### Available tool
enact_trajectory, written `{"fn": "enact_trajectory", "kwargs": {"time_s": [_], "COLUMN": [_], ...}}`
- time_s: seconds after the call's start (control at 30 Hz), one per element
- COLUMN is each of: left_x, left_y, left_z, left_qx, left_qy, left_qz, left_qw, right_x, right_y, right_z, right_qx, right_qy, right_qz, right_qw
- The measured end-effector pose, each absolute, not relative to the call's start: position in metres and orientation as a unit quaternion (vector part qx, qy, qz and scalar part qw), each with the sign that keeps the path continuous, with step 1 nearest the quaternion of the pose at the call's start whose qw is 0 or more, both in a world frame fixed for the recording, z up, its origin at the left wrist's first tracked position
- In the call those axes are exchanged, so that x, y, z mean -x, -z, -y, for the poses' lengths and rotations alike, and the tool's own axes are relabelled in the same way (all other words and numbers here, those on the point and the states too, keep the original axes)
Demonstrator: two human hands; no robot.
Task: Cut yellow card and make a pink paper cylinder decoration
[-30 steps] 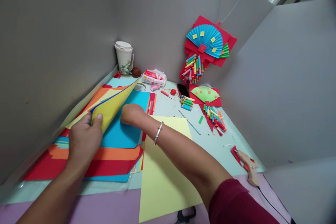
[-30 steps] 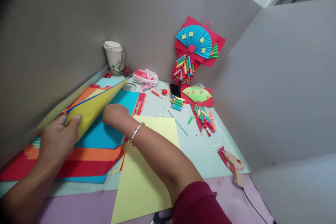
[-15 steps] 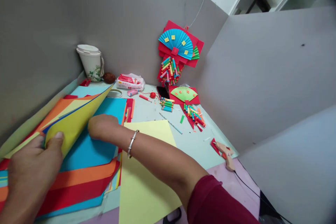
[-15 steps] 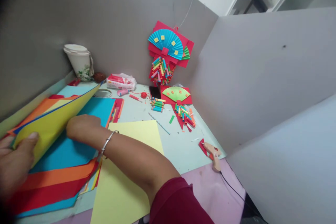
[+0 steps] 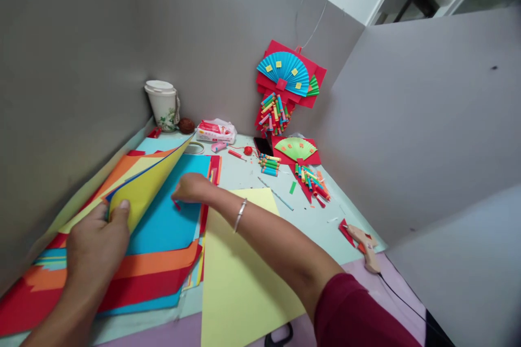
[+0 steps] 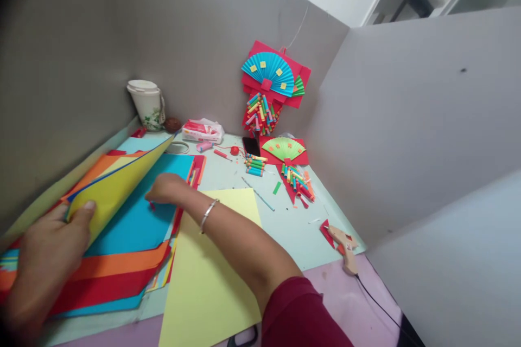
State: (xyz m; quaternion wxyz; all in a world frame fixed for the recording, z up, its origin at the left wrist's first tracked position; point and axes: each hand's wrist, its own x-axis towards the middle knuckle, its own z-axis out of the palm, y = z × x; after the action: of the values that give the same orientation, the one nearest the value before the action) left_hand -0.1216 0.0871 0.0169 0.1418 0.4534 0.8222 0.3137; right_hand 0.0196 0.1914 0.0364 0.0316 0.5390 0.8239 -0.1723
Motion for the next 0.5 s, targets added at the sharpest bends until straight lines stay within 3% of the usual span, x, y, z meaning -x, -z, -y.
{"fn": "enact_trajectory", "kwargs": {"time_s": [0.23,0.5], "left_x": [0.119,0.12], "left_y": [-0.016,-0.016], "left_z": [-0.086,-0.084], "left_qx": [-0.45,-0.459], "left_qy": [-0.327,-0.347], "left_qz": [-0.817,-0.805], "left_qw": [0.152,0.144], "right_x": [-0.083,-0.031], "right_y": [-0.042,-0.03], "right_z": [-0.198,-0.184], "right_qx": [-0.526,-0.508], "right_qy": [0.255,0.232], "right_qz": [-0.81,-0.829], "right_qw": [-0.051,-0.039]}}
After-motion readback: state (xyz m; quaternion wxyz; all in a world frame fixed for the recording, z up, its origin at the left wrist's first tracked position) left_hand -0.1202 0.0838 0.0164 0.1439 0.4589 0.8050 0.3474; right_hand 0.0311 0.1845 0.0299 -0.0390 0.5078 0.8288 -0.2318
